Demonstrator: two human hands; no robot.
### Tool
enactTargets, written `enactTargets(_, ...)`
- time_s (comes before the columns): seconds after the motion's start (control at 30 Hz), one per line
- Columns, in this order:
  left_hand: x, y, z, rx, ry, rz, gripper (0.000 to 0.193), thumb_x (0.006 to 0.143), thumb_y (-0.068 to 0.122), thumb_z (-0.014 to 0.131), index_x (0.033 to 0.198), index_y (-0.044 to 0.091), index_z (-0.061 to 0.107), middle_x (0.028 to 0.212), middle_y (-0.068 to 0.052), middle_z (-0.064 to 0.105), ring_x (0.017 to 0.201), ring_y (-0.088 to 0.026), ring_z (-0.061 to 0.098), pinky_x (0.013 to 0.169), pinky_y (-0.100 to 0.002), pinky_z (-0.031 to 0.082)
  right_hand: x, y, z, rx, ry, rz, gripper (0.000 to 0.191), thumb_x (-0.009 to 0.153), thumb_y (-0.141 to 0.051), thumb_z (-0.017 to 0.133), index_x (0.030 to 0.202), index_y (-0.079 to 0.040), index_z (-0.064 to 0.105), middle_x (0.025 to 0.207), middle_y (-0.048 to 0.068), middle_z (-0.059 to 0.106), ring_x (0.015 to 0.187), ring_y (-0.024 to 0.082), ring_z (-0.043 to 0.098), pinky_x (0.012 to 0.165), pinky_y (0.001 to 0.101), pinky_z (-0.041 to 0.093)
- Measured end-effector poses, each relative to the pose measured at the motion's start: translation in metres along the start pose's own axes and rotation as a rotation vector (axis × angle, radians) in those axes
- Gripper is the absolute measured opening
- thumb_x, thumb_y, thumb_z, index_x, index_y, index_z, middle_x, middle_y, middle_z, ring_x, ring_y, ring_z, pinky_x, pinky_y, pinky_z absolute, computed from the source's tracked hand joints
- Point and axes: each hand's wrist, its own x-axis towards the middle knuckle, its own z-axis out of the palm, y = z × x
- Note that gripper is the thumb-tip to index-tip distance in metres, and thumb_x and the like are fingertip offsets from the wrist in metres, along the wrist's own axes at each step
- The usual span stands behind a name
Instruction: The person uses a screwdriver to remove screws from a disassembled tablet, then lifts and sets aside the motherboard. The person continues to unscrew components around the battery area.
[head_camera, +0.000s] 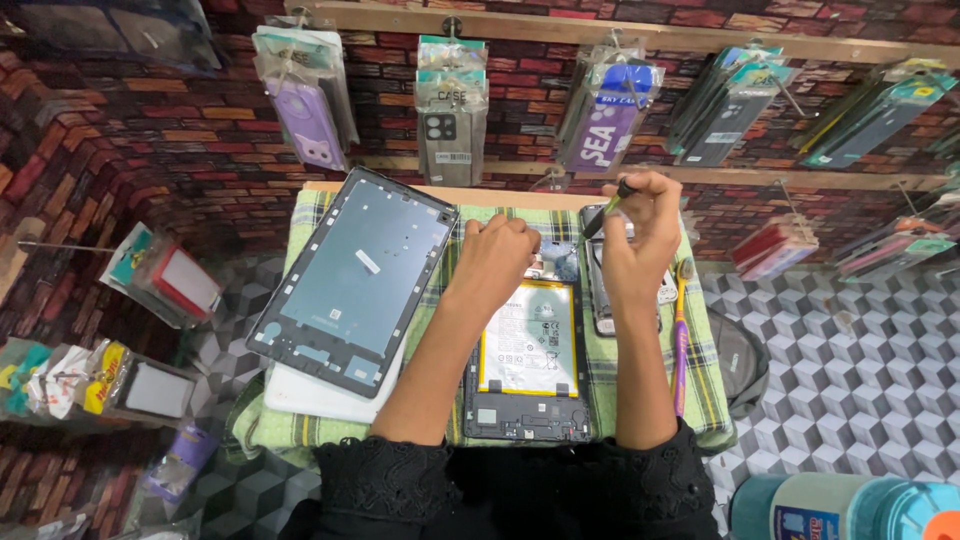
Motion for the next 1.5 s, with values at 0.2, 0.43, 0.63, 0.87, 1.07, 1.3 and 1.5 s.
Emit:
enactTargets(0.2, 0.0, 0.0, 0.001, -0.012, -0.009, -0.004, 0.012, 0.088, 0.017, 0.072, 0.095, 0.01, 0.077, 0.098, -0.006, 0.073, 0.103, -0.026, 0.065, 0.09, -0.05, 0.044, 0.0, 0.011, -0.004, -0.127, 0.052, 0.049, 0.03, 0.1, 0.005, 0.071, 0.124, -0.001, 0.054, 0.111, 0.009, 0.064, 0.099, 0.014, 0.069, 0.088, 0.0255, 0.051)
enactTargets(0.43, 0.0, 0.0, 0.001, -0.007, -0.023, -0.014, 0.011, 0.088, 0.017, 0.072, 0.096, 0.01, 0.077, 0.099, -0.006, 0.073, 0.104, -0.025, 0.064, 0.092, -0.051, 0.043, -0.001, 0.003, -0.002, -0.35, -0.006, -0.035, 0.052, 0.092, 0.01, 0.074, 0.136, -0.003, 0.05, 0.121, 0.013, 0.061, 0.109, 0.021, 0.067, 0.086, 0.0314, 0.058)
enactTargets(0.63, 0.001, 0.0, -0.001, -0.008, -0.031, -0.016, 0.013, 0.088, 0.017, 0.073, 0.098, 0.011, 0.077, 0.1, -0.006, 0.073, 0.104, -0.025, 0.064, 0.092, -0.051, 0.043, 0.002, -0.001, 0.001, -0.208, -0.05, -0.019, 0.062, 0.091, 0.018, 0.058, 0.145, -0.008, 0.042, 0.125, 0.012, 0.065, 0.112, 0.02, 0.073, 0.091, 0.0303, 0.063)
enactTargets(0.87, 0.001, 0.003, -0.006, -0.01, -0.066, -0.036, 0.016, 0.087, 0.019, 0.074, 0.099, 0.01, 0.077, 0.101, -0.005, 0.073, 0.105, -0.024, 0.064, 0.093, -0.05, 0.043, -0.002, -0.007, 0.002, -0.237, -0.103, 0.032, 0.065, 0.091, 0.02, 0.062, 0.145, -0.006, 0.039, 0.12, 0.013, 0.066, 0.103, 0.019, 0.076, 0.081, 0.0266, 0.066)
enactTargets(1.07, 0.002, 0.009, -0.013, -0.036, 0.085, -0.006, 0.041, 0.08, 0.026, 0.078, 0.116, 0.006, 0.072, 0.103, -0.008, 0.073, 0.103, -0.026, 0.064, 0.087, -0.051, 0.043, 0.001, -0.005, 0.0, 0.089, -0.049, 0.013, 0.071, 0.095, 0.022, 0.066, 0.15, -0.009, 0.036, 0.123, 0.012, 0.06, 0.115, 0.023, 0.071, 0.097, 0.035, 0.063)
enactTargets(1.3, 0.004, 0.004, -0.011, -0.139, 0.088, 0.019, 0.012, 0.087, 0.02, 0.074, 0.094, 0.012, 0.078, 0.085, -0.004, 0.076, 0.08, -0.022, 0.072, 0.085, -0.044, 0.047, -0.001, -0.005, -0.002, 0.323, -0.092, 0.146, 0.073, 0.093, 0.018, 0.07, 0.148, -0.01, 0.031, 0.121, 0.014, 0.062, 0.109, 0.025, 0.074, 0.092, 0.0323, 0.063)
enactTargets(1.5, 0.001, -0.017, -0.025, 0.16, 0.317, -0.219, 0.007, 0.09, 0.016, 0.071, 0.089, 0.013, 0.077, 0.082, -0.005, 0.074, 0.073, -0.022, 0.071, 0.075, -0.042, 0.047, 0.001, -0.007, -0.003, 0.235, -0.059, 0.047, 0.075, 0.096, 0.017, 0.071, 0.153, -0.011, 0.032, 0.126, 0.011, 0.059, 0.109, 0.024, 0.071, 0.102, 0.0359, 0.065)
